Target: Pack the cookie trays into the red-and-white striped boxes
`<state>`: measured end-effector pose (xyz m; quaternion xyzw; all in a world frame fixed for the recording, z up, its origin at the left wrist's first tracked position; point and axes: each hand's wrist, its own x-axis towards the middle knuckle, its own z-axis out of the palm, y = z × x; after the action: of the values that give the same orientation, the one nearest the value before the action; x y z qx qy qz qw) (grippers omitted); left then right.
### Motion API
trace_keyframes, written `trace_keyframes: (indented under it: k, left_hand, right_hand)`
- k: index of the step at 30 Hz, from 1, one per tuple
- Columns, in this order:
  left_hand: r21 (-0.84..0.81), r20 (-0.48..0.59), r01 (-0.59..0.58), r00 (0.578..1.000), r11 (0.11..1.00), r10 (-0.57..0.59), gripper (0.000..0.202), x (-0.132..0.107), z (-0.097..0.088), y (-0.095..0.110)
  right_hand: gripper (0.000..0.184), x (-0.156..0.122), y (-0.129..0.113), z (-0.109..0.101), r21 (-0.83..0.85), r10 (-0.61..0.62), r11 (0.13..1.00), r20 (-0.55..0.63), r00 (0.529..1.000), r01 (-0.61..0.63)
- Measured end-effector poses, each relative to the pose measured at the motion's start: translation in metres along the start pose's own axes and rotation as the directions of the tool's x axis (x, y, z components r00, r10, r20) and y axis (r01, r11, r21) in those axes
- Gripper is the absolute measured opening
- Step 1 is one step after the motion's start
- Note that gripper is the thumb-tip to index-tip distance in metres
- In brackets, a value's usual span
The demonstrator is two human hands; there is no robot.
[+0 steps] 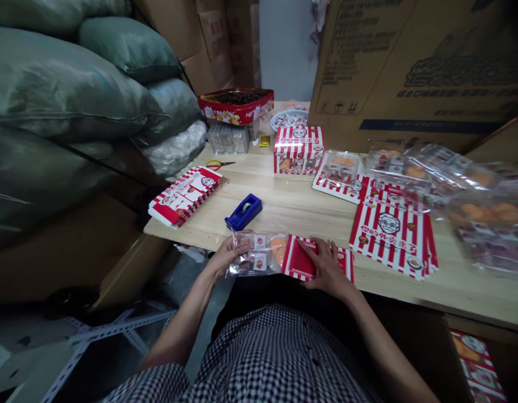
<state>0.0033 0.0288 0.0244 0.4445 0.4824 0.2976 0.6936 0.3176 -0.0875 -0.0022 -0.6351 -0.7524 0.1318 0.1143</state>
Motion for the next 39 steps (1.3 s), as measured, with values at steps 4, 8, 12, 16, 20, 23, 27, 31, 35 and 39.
trace_keyframes:
  k: [4,8,12,16,20,23,27,31,35,39]
  left_hand:
    - [0.070,0.088,0.028,0.996,0.997,-0.034,0.065,0.011,-0.010,0.009]
    - [0.140,0.248,0.015,0.968,0.990,-0.049,0.065,0.024,-0.008,0.020]
    - [0.188,0.322,0.006,0.944,0.982,-0.067,0.064,0.031,-0.007,0.028]
    - [0.211,0.361,0.013,0.928,0.977,-0.090,0.069,0.033,-0.009,0.027]
    - [0.265,0.244,-0.018,0.969,0.964,-0.048,0.069,0.033,0.008,0.011]
    - [0.313,0.102,-0.054,0.994,0.948,0.023,0.074,0.030,0.030,0.000]
    - [0.693,-0.131,-0.230,0.891,0.683,0.434,0.089,0.028,0.057,-0.001]
    - [0.841,0.194,-0.427,0.811,0.331,0.552,0.070,0.039,0.082,-0.004]
    - [0.766,0.366,-0.532,0.822,0.359,0.437,0.035,0.058,0.098,-0.020]
    - [0.715,0.427,-0.591,0.792,0.374,0.436,0.024,0.066,0.108,-0.027]
  right_hand:
    - [0.109,0.001,-0.002,-0.002,-0.008,-0.008,1.000,0.018,1.000,0.008]
    - [0.112,0.002,0.001,-0.002,-0.004,-0.050,0.999,0.029,0.998,0.050]
    - [0.113,0.000,0.004,-0.005,0.023,-0.059,0.998,0.058,0.997,0.058]
    - [0.113,-0.004,0.001,-0.008,0.035,-0.045,0.998,0.044,0.998,0.044]
    - [0.108,-0.007,0.002,-0.008,0.001,0.015,1.000,0.011,1.000,-0.015]
    - [0.107,-0.006,0.010,-0.011,-0.019,0.065,0.998,0.029,0.997,-0.064]
    - [0.109,-0.005,0.017,-0.016,-0.024,0.066,0.998,0.046,0.997,-0.065]
    - [0.107,-0.004,0.015,-0.017,-0.028,0.075,0.997,0.036,0.997,-0.074]
    - [0.109,-0.004,0.015,-0.016,-0.027,0.068,0.997,0.022,0.997,-0.067]
    - [0.110,-0.005,0.017,-0.015,-0.023,0.046,0.999,0.007,0.999,-0.046]
